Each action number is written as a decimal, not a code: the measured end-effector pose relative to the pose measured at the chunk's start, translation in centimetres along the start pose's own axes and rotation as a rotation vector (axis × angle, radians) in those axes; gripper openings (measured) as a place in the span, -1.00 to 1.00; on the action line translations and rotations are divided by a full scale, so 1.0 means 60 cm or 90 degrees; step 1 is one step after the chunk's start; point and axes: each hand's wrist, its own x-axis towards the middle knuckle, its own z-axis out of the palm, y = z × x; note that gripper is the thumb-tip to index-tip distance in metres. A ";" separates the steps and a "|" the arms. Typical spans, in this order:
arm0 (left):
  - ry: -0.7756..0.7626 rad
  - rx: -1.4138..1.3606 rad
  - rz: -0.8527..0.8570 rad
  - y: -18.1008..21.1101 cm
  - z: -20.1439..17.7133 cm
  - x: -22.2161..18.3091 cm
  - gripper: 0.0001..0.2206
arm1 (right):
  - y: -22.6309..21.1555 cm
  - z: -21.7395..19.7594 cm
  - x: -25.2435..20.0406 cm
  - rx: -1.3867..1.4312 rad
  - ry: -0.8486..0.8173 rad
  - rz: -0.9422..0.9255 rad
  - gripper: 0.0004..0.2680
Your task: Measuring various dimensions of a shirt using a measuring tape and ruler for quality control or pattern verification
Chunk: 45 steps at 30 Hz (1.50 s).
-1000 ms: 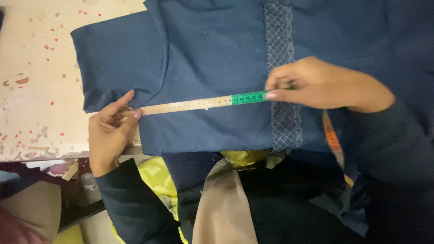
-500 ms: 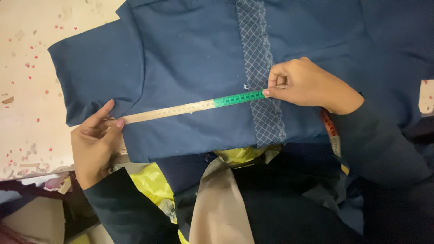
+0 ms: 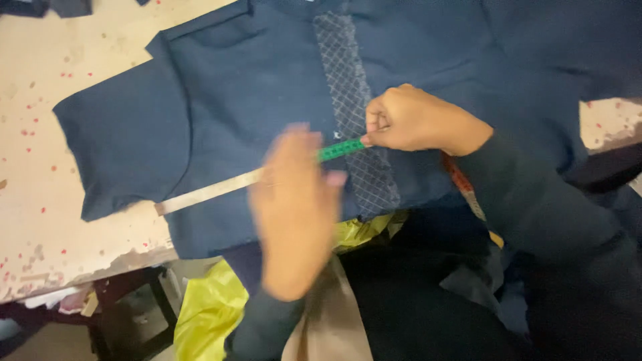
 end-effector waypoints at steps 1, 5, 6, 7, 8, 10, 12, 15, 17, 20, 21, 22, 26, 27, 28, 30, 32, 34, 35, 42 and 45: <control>-0.001 -0.004 0.008 0.024 0.014 -0.001 -0.42 | 0.004 0.004 0.003 0.004 0.004 0.007 -0.82; -0.041 -0.014 0.084 0.079 0.069 -0.004 -0.35 | 0.020 0.009 0.010 -0.083 0.053 -0.035 -0.80; -0.061 -0.002 0.091 0.081 0.084 -0.004 -0.31 | 0.025 0.012 0.012 -0.095 0.062 -0.029 -0.80; -0.066 -0.013 0.112 0.084 0.078 0.003 -0.31 | 0.030 -0.002 -0.007 -0.083 0.069 -0.009 -0.80; -0.068 0.002 0.125 0.085 0.074 0.010 -0.34 | 0.035 -0.015 -0.025 -0.046 0.022 -0.025 -0.75; -0.067 0.020 0.145 0.085 0.070 0.017 -0.37 | 0.079 -0.041 -0.054 -0.003 -0.016 -0.044 -0.66; -0.075 0.020 0.135 0.087 0.067 0.022 -0.40 | 0.160 -0.075 -0.087 -0.019 0.010 -0.250 -0.80; -0.083 0.055 0.136 0.092 0.072 0.024 -0.40 | 0.265 -0.151 -0.209 -0.034 0.021 0.062 -0.67; -0.088 0.072 0.139 0.096 0.070 0.029 -0.38 | 0.307 -0.149 -0.241 -0.046 0.074 0.199 -0.75; -0.105 0.091 0.135 0.103 0.066 0.030 -0.38 | 0.343 -0.143 -0.261 0.004 0.155 0.355 -0.78; -0.117 0.092 0.130 0.104 0.064 0.031 -0.39 | 0.350 -0.140 -0.261 0.066 0.179 0.378 -0.74; -0.117 0.092 0.134 0.105 0.065 0.029 -0.39 | 0.357 -0.136 -0.260 0.070 0.180 0.380 -0.74; -0.123 0.088 0.126 0.104 0.069 0.024 -0.39 | 0.352 -0.126 -0.261 0.160 0.226 0.292 -0.67; -0.125 0.080 0.120 0.105 0.071 0.024 -0.39 | 0.343 -0.129 -0.264 0.173 0.223 0.308 -0.51; -0.126 0.081 0.123 0.106 0.070 0.026 -0.39 | 0.355 -0.124 -0.256 0.176 0.224 0.308 -0.51; -0.122 0.081 0.122 0.108 0.069 0.026 -0.38 | 0.378 -0.113 -0.240 0.246 0.316 0.245 -0.47; -0.123 0.092 0.125 0.109 0.069 0.026 -0.37 | 0.393 -0.106 -0.236 0.220 0.349 0.207 -0.62; -0.124 0.103 0.124 0.109 0.069 0.025 -0.36 | 0.400 -0.107 -0.237 0.193 0.377 0.167 -0.74; -0.123 0.097 0.121 0.108 0.070 0.024 -0.37 | 0.400 -0.111 -0.242 0.202 0.372 0.160 -0.74; -0.113 0.077 0.116 0.106 0.072 0.023 -0.42 | 0.411 -0.105 -0.225 0.174 0.367 0.206 -0.64; -0.121 0.084 0.118 0.105 0.070 0.024 -0.38 | 0.361 -0.099 -0.224 0.209 0.381 0.166 -0.77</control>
